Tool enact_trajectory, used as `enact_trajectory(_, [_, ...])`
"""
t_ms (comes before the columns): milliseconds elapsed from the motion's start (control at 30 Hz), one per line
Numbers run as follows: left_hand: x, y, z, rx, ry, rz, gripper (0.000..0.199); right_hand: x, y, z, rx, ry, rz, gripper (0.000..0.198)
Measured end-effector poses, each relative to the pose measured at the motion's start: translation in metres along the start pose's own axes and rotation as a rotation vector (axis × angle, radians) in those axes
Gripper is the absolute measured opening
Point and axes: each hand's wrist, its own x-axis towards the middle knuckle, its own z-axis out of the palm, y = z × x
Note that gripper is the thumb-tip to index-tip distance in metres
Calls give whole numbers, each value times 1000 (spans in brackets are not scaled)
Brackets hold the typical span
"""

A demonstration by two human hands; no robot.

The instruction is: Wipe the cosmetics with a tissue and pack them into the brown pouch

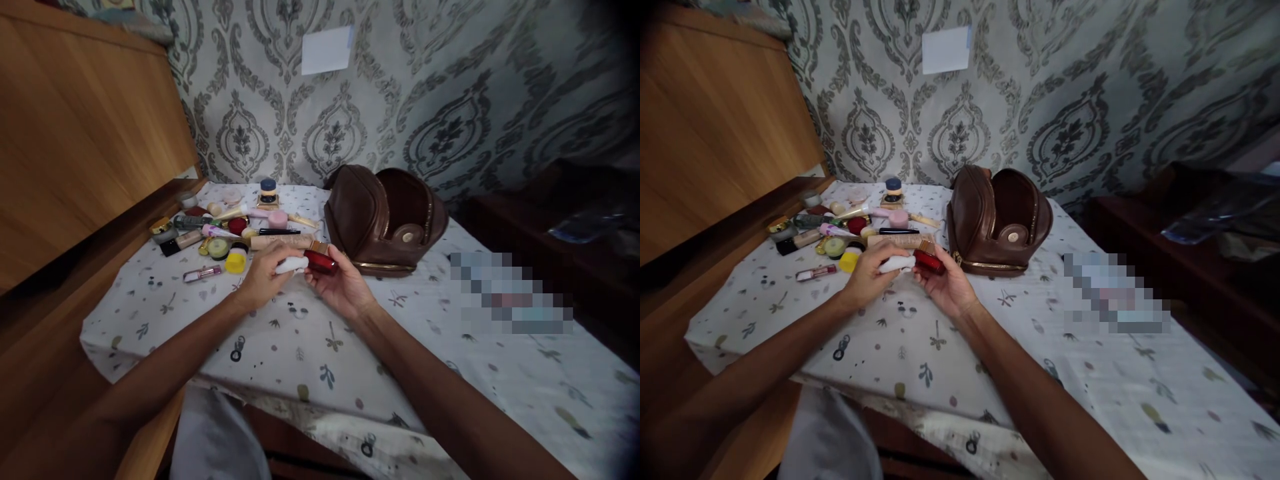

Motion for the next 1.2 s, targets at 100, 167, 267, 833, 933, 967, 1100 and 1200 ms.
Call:
enact_trajectory(100, [1,1,-2,12,6,-31,19,0,0,-1,19,1,42,27])
enact_trajectory(167, [1,1,-4,29,13,-56,23,-1,1,-1,32,22,59,27])
enact_trajectory(267, [1,0,-4,43,31,-82,28,-2,3,0,52,40,48,20])
enact_trajectory(833, [-4,5,3,102,26,68,20,4,13,1,-156,12,-209,26])
enact_trajectory(933, [-9,9,6,190,-46,111,24,6,14,-1,-172,23,-256,28])
enact_trajectory(967, [-11,10,8,213,-73,118,25,7,13,-1,-158,29,-259,28])
enact_trajectory(1100, [-14,12,12,222,-130,102,24,7,7,-1,-36,34,-199,25])
enact_trajectory(1200, [-12,12,11,142,-87,53,23,5,6,1,71,9,-145,21])
